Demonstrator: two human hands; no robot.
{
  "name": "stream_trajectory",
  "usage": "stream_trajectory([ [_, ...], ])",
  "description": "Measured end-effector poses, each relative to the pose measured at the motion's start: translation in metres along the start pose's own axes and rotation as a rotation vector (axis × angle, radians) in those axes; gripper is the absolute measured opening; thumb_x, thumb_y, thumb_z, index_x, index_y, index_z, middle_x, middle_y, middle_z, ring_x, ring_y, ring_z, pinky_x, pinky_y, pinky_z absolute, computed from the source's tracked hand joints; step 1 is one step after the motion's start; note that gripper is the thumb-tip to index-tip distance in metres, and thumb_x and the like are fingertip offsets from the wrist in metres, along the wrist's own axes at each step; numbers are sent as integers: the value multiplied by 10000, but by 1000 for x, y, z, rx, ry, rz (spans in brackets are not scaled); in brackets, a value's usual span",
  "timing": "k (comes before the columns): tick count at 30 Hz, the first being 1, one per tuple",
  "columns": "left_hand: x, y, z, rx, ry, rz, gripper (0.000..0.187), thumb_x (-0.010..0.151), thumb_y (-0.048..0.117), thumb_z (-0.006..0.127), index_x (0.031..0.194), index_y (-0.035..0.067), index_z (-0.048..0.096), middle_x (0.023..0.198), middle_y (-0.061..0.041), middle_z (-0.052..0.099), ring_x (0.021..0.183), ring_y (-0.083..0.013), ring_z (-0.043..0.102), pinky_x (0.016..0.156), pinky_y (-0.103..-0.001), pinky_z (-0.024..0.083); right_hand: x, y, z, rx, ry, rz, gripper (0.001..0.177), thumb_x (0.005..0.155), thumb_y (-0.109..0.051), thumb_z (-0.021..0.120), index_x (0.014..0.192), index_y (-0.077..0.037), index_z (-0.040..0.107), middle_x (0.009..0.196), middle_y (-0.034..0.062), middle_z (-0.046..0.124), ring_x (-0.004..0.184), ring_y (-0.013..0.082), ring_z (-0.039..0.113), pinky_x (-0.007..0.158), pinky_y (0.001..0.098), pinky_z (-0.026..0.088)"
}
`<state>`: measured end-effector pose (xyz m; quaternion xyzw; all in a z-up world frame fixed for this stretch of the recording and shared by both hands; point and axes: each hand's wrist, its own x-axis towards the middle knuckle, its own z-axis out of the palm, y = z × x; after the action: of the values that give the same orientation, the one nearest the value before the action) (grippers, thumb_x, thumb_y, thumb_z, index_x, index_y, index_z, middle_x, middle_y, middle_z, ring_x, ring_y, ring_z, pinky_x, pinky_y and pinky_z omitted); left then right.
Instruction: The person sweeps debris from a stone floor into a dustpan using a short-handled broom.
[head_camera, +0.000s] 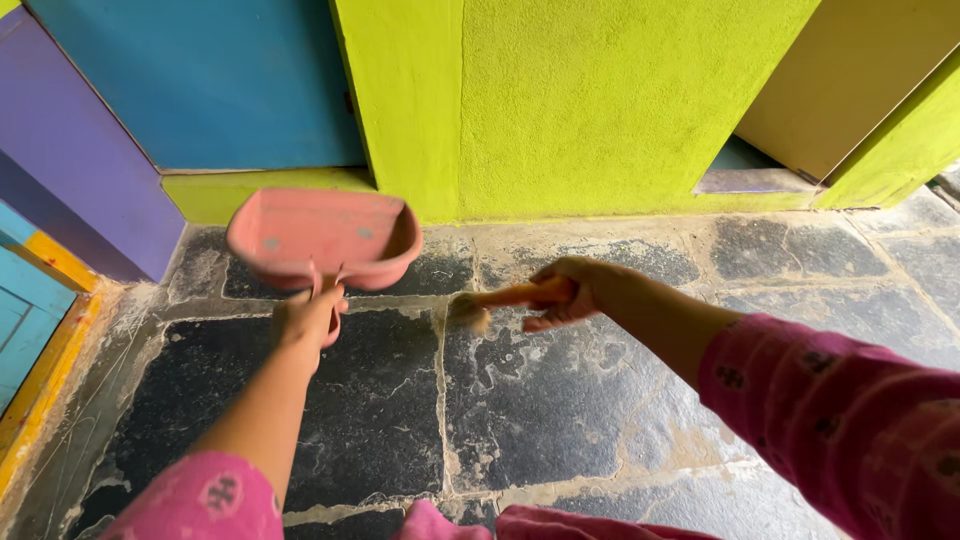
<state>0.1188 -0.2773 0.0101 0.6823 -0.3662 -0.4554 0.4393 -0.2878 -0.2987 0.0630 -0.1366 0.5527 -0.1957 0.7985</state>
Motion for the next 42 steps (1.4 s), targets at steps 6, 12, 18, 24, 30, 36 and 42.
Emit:
stream_trajectory([
  [6, 52, 21, 23, -146, -73, 7, 233, 921, 163, 724, 1087, 4, 683, 904, -65, 743, 638, -96, 667, 502, -211, 470, 6, -14, 50, 94, -53, -71, 549, 984, -320, 514, 1404, 16, 403, 1017, 230, 580, 875, 372, 711, 767, 481, 667],
  [12, 40, 19, 20, -278, -17, -17, 237, 951, 84, 701, 1128, -59, 633, 911, -125, 673, 695, -160, 673, 575, -245, 588, 8, -23, 61, 284, -76, 27, 582, 994, -230, 587, 1398, 103, 332, 1088, 299, 586, 909, 317, 722, 753, 384, 687],
  [18, -7, 15, 4, -286, -37, -48, 148, 965, 69, 646, 1049, -28, 571, 827, -121, 611, 659, -172, 670, 466, -245, 444, 6, -22, 46, 299, -107, 28, 542, 980, -63, 589, 1443, 32, 325, 1053, 237, 595, 831, 260, 727, 702, 317, 675],
  [24, -27, 32, 8, -380, -11, -76, 111, 961, 54, 666, 1037, 0, 606, 849, -89, 638, 654, -135, 644, 509, -211, 514, 6, -51, 29, 540, -247, -14, 481, 1000, -26, 549, 1434, 64, 363, 895, 172, 605, 562, 139, 590, 455, 243, 584],
  [30, -37, 44, 18, -414, 20, -52, 121, 943, 73, 691, 1025, 43, 608, 844, -58, 647, 646, -124, 640, 489, -218, 482, -9, -17, 9, 183, -98, -301, 418, 1039, -231, 589, 1331, 25, 436, 737, 26, 563, 487, 82, 558, 414, 191, 535],
  [36, -41, 36, 21, -339, 1, -14, 123, 960, 142, 684, 1027, 44, 653, 835, -67, 654, 636, -117, 632, 494, -220, 464, -17, 9, 8, -25, 0, -354, 334, 1017, -263, 513, 1202, 0, 422, 710, 17, 532, 470, 82, 535, 411, 232, 533],
  [42, -61, 19, 31, -347, -128, -13, 185, 1000, 193, 645, 1043, 15, 668, 865, -71, 680, 680, -123, 614, 516, -252, 454, 1, 3, -16, -62, -178, -296, 351, 1031, -111, 492, 1304, 62, 355, 779, 26, 549, 497, 64, 523, 425, 185, 506],
])
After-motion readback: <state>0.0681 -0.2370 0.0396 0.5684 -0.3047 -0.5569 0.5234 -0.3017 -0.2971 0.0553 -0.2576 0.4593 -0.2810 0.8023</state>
